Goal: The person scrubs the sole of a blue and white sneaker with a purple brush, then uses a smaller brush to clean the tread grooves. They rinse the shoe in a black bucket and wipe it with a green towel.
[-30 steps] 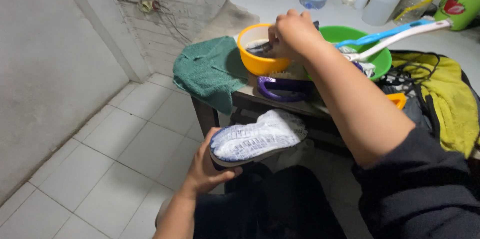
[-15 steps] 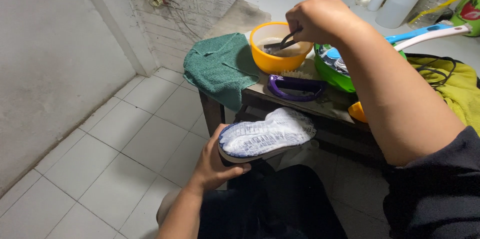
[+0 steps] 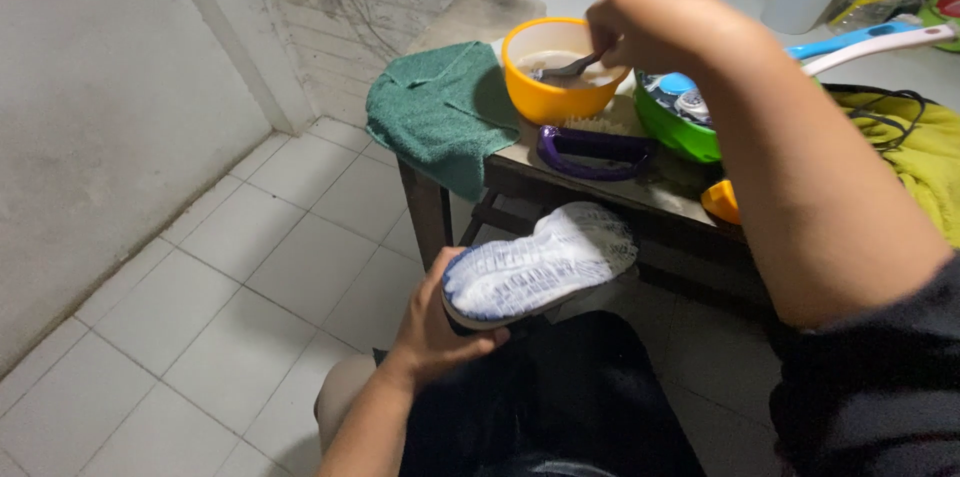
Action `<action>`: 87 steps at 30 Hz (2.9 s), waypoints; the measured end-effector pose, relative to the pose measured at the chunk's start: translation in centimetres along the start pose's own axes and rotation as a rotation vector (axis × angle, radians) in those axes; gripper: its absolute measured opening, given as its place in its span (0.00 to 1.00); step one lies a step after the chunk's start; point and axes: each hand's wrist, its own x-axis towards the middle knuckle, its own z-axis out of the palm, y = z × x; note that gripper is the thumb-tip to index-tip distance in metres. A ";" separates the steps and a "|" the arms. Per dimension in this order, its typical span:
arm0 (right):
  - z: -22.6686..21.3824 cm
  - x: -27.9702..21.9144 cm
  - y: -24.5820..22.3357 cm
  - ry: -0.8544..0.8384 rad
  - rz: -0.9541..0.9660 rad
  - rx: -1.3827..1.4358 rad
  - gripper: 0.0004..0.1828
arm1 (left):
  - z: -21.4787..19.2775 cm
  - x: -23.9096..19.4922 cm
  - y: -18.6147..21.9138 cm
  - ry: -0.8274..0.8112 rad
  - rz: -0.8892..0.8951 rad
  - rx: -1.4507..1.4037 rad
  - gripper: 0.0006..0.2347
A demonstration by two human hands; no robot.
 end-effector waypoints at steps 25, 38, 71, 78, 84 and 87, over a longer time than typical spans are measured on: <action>38.9 -24.8 -11.4 0.369 -0.276 0.630 0.22 | 15.4 -13.7 -9.8 -0.131 -0.407 0.036 0.42; 38.7 -22.1 -8.9 0.343 -0.094 0.530 0.26 | 15.7 -14.1 -10.0 -0.154 -0.499 0.117 0.44; 41.5 -22.2 -7.0 0.209 0.046 0.826 0.17 | 14.3 -14.0 -13.9 -0.152 -0.553 -0.693 0.24; 40.4 -23.0 -7.5 0.334 0.005 0.876 0.17 | 18.4 -12.7 -18.0 0.158 -0.768 -0.842 0.29; 41.9 -23.3 -7.9 0.366 -0.115 0.791 0.18 | 15.3 -10.5 -11.9 -0.040 -0.894 -0.590 0.22; 41.9 -23.7 -7.7 0.350 -0.205 0.788 0.18 | 15.4 -11.4 -15.3 -0.183 -0.902 -0.353 0.17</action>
